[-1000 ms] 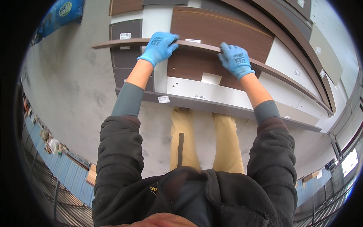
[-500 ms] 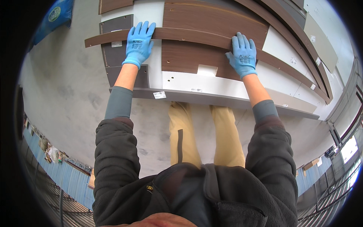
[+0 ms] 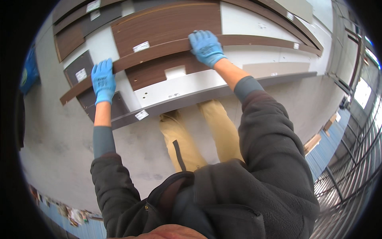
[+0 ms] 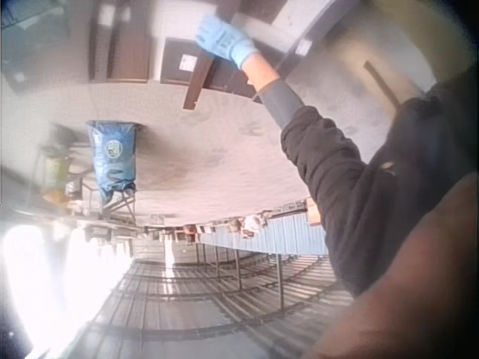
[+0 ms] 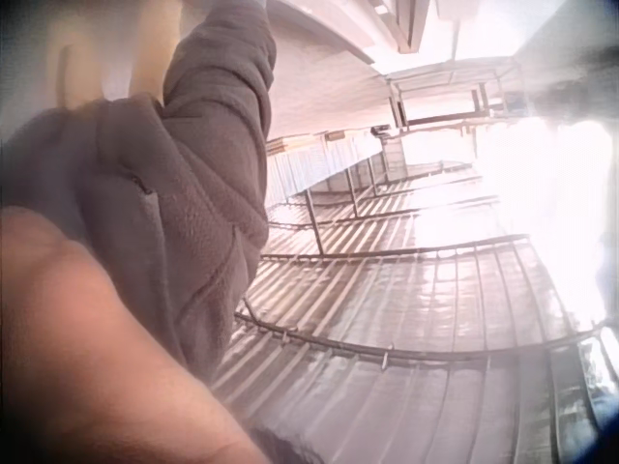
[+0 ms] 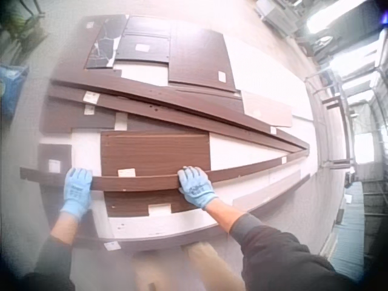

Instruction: The person wipes a large gray panel with a cloth, then moves to a worktable and handles white and brown cabinet components. They pick up small white panels, place them on the table, and later carry and position long curved brown trim pieces onto a larger white cabinet shell. The person aligns and fits the trim along the curved edge of the cabinet.

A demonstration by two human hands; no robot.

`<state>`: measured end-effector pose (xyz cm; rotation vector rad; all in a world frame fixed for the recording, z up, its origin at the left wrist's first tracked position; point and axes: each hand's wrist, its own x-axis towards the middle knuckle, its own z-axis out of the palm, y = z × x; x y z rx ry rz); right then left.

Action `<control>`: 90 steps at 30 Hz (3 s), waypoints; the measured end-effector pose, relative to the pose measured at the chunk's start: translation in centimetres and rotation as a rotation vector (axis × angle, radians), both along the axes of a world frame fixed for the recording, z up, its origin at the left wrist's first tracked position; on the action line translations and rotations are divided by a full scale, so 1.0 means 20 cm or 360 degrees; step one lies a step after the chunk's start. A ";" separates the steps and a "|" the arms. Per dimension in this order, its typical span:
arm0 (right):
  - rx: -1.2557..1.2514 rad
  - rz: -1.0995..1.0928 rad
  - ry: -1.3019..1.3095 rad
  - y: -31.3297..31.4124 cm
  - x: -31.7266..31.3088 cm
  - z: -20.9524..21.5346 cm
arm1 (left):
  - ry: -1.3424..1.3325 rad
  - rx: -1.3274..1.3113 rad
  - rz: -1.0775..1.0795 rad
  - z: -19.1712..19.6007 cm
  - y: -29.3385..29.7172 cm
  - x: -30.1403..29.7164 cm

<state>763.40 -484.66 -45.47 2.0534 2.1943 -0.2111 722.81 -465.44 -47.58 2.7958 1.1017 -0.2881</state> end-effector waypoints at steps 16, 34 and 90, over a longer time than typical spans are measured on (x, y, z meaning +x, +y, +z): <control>-0.0267 -0.0026 0.0027 -0.17 -0.11 0.03 | 0.0227 -0.0266 0.0072 0.16 -0.17 -0.02; -0.0318 0.0056 0.0157 -0.28 -0.25 0.00 | 0.0077 -0.0185 0.0222 0.09 -0.36 -0.21; -0.0801 0.0167 -0.0190 -0.77 0.00 0.08 | -0.0646 -0.0520 0.2249 -0.15 -0.59 -1.46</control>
